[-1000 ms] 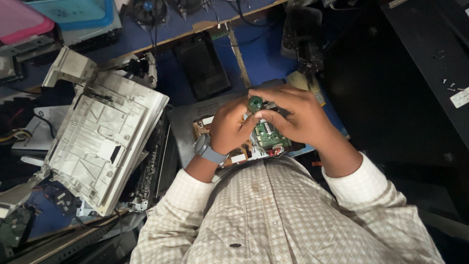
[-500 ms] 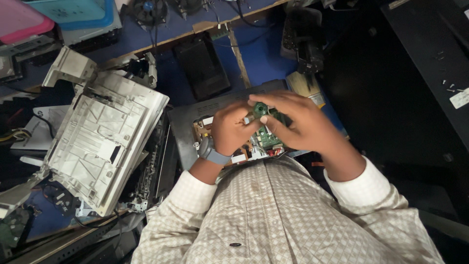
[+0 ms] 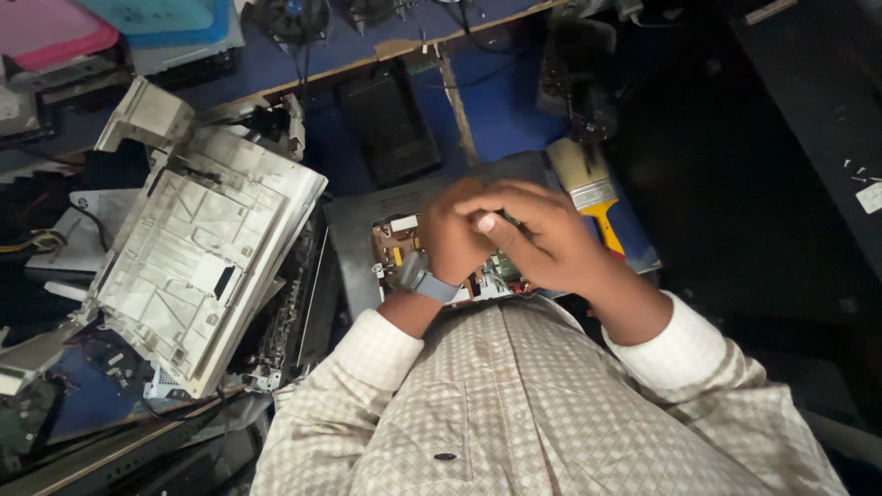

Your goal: The person uses a green-handled screwdriver to remove screws from a black electronic device on a cluttered workbench. They remove the top cover, exposing the internal circuit board, then continue unscrewing and detaching internal components.

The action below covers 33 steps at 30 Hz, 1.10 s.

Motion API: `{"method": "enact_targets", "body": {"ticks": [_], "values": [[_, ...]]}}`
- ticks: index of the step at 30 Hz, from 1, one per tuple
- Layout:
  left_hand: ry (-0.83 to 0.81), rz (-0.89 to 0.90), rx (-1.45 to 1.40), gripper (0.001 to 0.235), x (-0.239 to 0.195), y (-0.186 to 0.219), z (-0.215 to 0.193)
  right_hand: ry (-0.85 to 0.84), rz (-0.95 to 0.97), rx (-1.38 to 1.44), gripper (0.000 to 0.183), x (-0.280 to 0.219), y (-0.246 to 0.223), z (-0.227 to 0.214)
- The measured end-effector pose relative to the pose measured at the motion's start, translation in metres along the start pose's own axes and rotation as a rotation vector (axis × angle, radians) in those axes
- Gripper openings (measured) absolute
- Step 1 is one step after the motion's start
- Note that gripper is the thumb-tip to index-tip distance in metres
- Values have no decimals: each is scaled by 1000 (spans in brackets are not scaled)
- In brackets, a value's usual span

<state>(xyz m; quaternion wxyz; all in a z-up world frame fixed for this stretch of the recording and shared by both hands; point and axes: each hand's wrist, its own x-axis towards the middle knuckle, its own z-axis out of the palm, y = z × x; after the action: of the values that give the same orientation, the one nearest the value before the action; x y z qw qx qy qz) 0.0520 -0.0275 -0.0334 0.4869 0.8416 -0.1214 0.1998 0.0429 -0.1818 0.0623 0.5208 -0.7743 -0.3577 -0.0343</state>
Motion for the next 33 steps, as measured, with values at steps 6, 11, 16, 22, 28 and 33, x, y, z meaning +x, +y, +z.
{"method": "enact_targets", "body": {"ticks": [6, 11, 16, 22, 28, 33], "values": [[-206, -37, -219, 25, 5, -3, -11, 64, 48, 178, 21, 7, 27, 19], [-587, -111, -524, 20, 7, -19, -40, -191, 243, 576, 26, 17, 52, 7], [-482, -175, -320, 18, 3, -19, -39, -286, 246, 803, 26, 31, 62, 5], [-331, -121, -218, 12, 14, -10, -41, 299, 141, 162, 17, 30, 21, 36], [-288, 5, -199, 15, 14, -2, -44, 562, 54, 85, 17, 8, 5, 70], [-366, -178, -225, 22, 12, -1, -49, 215, 53, 292, 37, 10, 35, 40]]}}
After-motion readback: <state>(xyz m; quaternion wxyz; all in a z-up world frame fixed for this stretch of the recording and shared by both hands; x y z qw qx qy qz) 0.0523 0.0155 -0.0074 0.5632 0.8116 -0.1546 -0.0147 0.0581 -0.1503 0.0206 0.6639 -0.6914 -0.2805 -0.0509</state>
